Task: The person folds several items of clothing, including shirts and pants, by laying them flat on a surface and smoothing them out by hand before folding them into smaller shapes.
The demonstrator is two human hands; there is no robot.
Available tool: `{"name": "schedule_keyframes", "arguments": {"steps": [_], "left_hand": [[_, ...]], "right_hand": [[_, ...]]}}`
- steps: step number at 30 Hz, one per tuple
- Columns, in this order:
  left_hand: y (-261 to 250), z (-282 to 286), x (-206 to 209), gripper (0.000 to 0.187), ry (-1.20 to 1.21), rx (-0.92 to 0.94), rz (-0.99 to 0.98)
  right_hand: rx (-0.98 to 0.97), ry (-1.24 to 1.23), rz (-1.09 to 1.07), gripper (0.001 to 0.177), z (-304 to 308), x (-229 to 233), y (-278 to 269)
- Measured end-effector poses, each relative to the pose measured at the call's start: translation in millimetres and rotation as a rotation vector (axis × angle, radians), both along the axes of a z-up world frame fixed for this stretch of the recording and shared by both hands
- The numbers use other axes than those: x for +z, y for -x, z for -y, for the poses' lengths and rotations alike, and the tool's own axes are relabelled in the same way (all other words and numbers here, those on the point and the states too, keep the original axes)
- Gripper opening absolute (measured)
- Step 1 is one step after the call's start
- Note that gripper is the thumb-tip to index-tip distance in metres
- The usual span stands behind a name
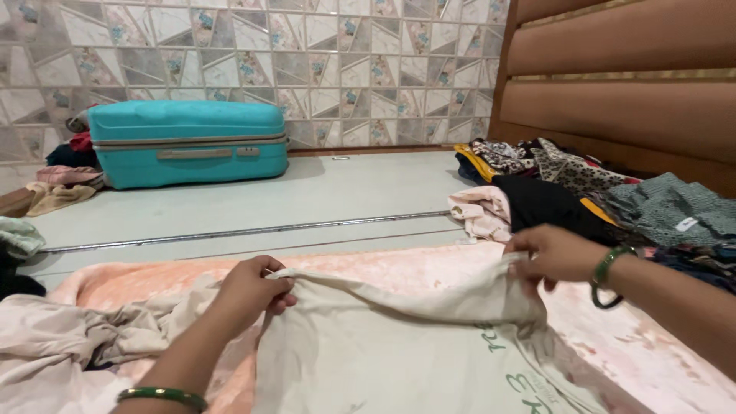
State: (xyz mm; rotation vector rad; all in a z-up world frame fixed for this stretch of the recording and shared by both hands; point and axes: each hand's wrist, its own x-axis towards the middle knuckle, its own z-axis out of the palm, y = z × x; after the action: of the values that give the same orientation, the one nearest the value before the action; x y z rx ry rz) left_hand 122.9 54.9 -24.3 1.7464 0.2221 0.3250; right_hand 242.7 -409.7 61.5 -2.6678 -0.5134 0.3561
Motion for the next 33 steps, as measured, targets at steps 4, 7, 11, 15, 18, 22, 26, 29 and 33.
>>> {"name": "schedule_keyframes", "arguments": {"steps": [4, 7, 11, 15, 18, 22, 26, 29, 33], "left_hand": [[-0.1, 4.1, -13.5, 0.025, -0.121, 0.050, -0.158], [0.7, 9.3, -12.8, 0.025, -0.324, 0.113, -0.145], [3.2, 5.5, -9.5, 0.029, -0.425, 0.176, -0.185], [3.4, 6.9, -12.0, 0.045, -0.647, 0.234, -0.208], [9.0, 12.9, -8.7, 0.054, -0.701, 0.249, -0.247], [20.9, 47.6, -9.1, 0.065, -1.012, 0.346, -0.037], [24.4, 104.3, -22.7, 0.058, -0.959, -0.035, 0.108], [38.2, 127.4, -25.6, 0.074, -1.100, -0.178, -0.126], [48.4, 134.5, -16.0, 0.088, -1.215, -0.236, -0.313]], "right_hand": [[-0.174, -0.332, 0.111, 0.018, -7.9, -29.4, -47.0], [-0.208, -0.509, 0.093, 0.015, -11.6, -69.5, -66.1], [-0.283, -0.663, 0.085, 0.020, -11.5, -97.5, -71.0], [-0.290, -0.556, 0.238, 0.044, -29.9, -98.8, -41.5], [-0.258, -0.320, 0.359, 0.071, -42.1, -79.5, -2.2], [-0.126, -0.124, 0.477, 0.064, -71.5, -58.2, 42.4], [0.516, -0.079, 0.459, 0.064, -106.5, -75.2, 83.1], [0.502, 0.150, 0.244, 0.073, -114.7, -86.5, 102.8], [0.274, 0.391, 0.241, 0.077, -86.2, -74.6, 65.5]]}}
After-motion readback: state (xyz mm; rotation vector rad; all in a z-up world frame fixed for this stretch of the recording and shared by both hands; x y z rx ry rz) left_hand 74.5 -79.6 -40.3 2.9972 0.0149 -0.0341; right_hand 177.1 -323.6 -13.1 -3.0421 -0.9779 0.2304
